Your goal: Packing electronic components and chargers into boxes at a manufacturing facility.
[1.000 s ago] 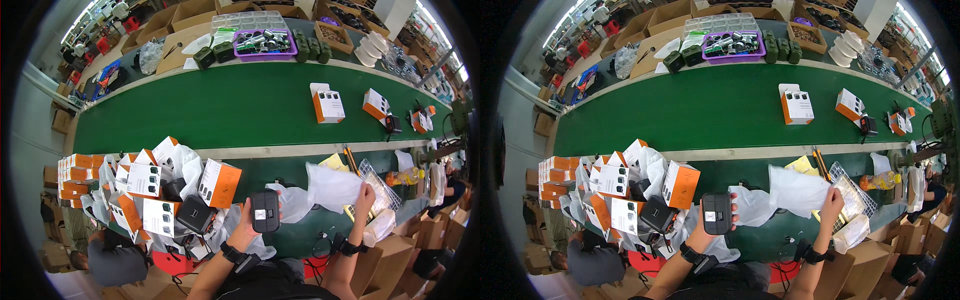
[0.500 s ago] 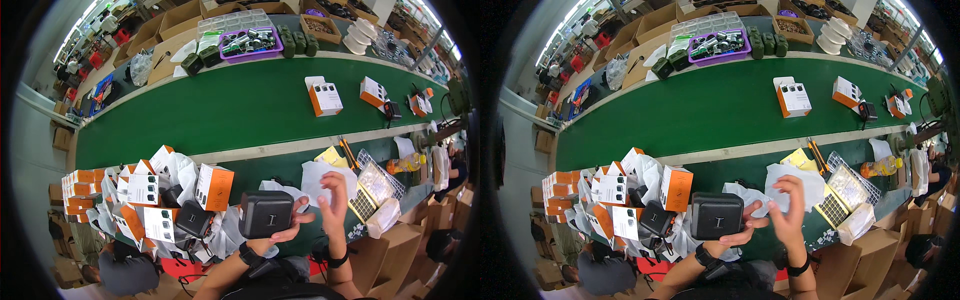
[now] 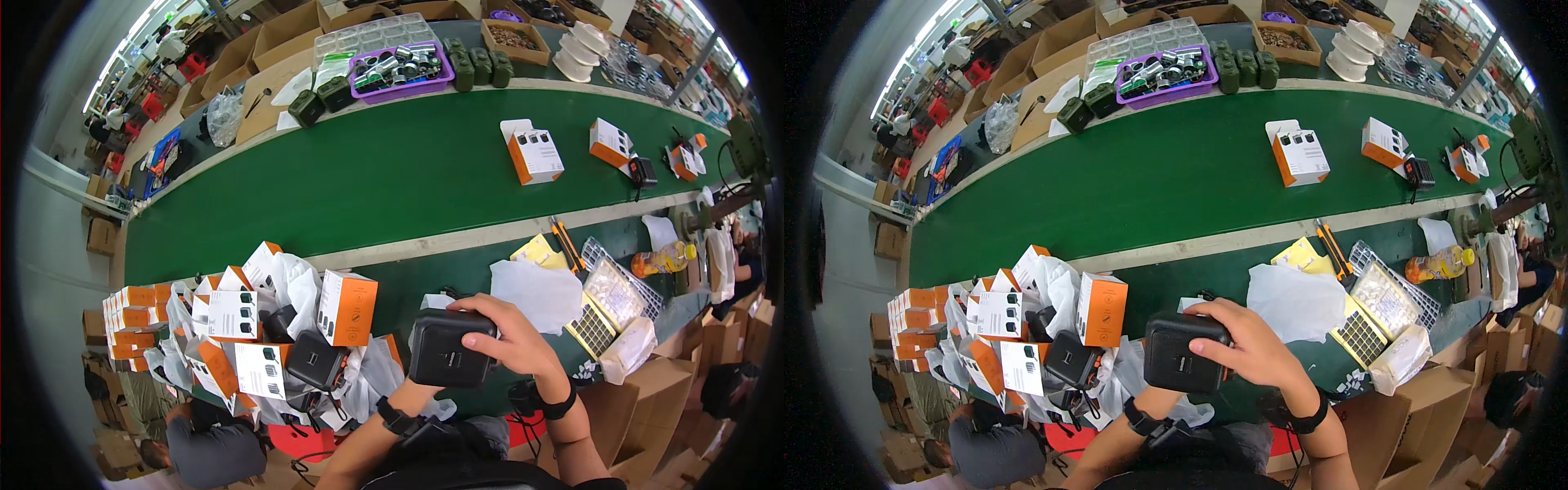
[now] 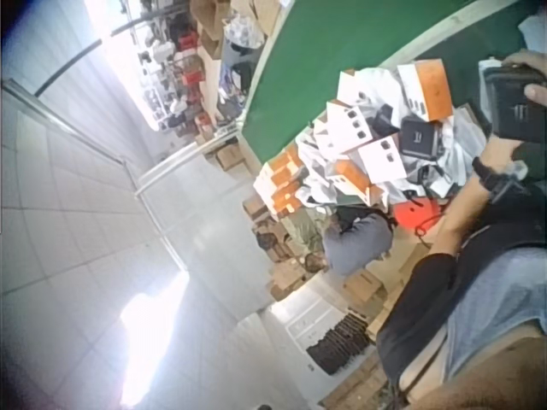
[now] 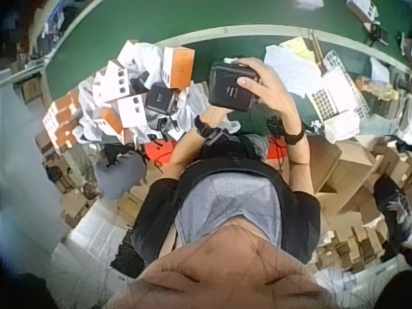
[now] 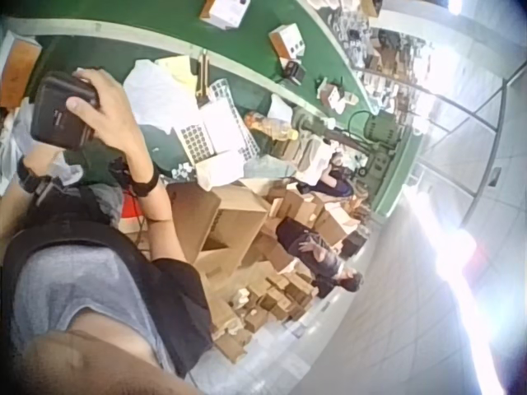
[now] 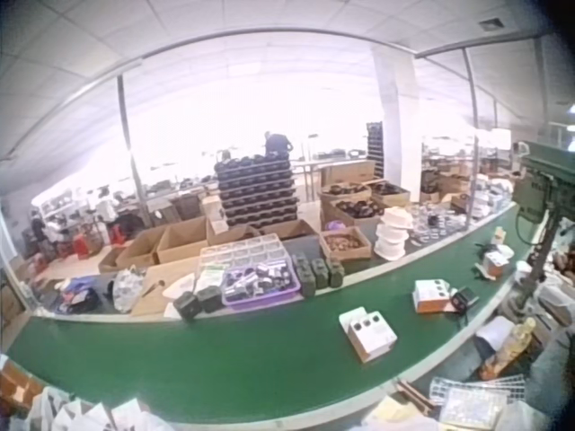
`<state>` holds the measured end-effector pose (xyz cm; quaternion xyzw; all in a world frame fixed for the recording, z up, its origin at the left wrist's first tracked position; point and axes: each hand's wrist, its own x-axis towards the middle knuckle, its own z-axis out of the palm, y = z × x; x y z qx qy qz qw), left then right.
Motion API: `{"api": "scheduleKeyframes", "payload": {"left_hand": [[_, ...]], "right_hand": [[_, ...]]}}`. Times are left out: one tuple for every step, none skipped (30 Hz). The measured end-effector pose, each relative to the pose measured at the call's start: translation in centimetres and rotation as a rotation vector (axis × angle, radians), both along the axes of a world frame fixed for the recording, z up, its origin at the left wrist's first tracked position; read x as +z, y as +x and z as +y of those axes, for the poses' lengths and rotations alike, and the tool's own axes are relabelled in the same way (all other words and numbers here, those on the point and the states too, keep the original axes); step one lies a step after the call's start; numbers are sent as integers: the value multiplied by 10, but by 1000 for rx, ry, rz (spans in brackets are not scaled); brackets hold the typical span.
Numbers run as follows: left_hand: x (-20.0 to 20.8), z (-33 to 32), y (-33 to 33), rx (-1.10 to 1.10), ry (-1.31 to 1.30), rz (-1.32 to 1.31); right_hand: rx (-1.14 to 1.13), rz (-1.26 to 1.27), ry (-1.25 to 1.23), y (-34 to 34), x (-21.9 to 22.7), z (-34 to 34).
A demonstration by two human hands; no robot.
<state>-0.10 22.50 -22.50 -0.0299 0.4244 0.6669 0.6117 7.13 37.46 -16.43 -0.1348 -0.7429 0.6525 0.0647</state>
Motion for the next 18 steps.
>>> {"api": "scheduleKeyframes", "payload": {"left_hand": [[3, -2, -12, -2, 0, 4], [5, -5, -25, 121, 95, -274], [7, -5, -35, 244, 186, -557], [12, -3, -38, 241, 183, -559], [21, -2, -38, 189, 157, -179], [29, -1, -38, 131, 131, 199], [28, -3, -40, 127, 132, 196], [24, -3, -43, -9, 268, 248], [21, -2, -43, -143, 405, 299], [29, -3, -36, -56, 305, 277], [21, -7, -36, -50, 301, 285], [14, -7, -37, -25, 350, -239], [9, -7, -37, 2, 384, -763], [8, -7, -34, 2, 390, -842], [5, -5, -31, 2, 389, -844], [0, -3, -28, -12, 423, -918], [-2, -2, -27, -26, 456, -993], [-3, -1, -28, -24, 455, -993]], "right_hand": [[-19, 66, 50, -1, -8, 3], [-38, 132, 100, -1, -11, 5], [-42, 130, 99, -2, -10, 7], [-24, -32, 46, -2, -6, 11], [-5, -194, -9, -3, -3, 13], [-11, -267, -82, -4, 1, 14], [-16, -270, -82, -4, -7, 14], [-75, -171, -174, -5, -22, 15], [-134, -71, -265, -3, -30, 16], [-43, -206, -550, -5, -11, 22], [-33, -201, -553, -4, -17, 23], [-1, -202, -627, 1, -24, 22], [31, -202, -700, 4, -28, 22], [34, -155, -664, 5, -30, 22], [33, -157, -664, 5, -32, 22], [-1, -149, -599, 5, -36, 21], [-34, -140, -533, 5, -39, 20], [-33, -141, -534, 3, -42, 18]]}}
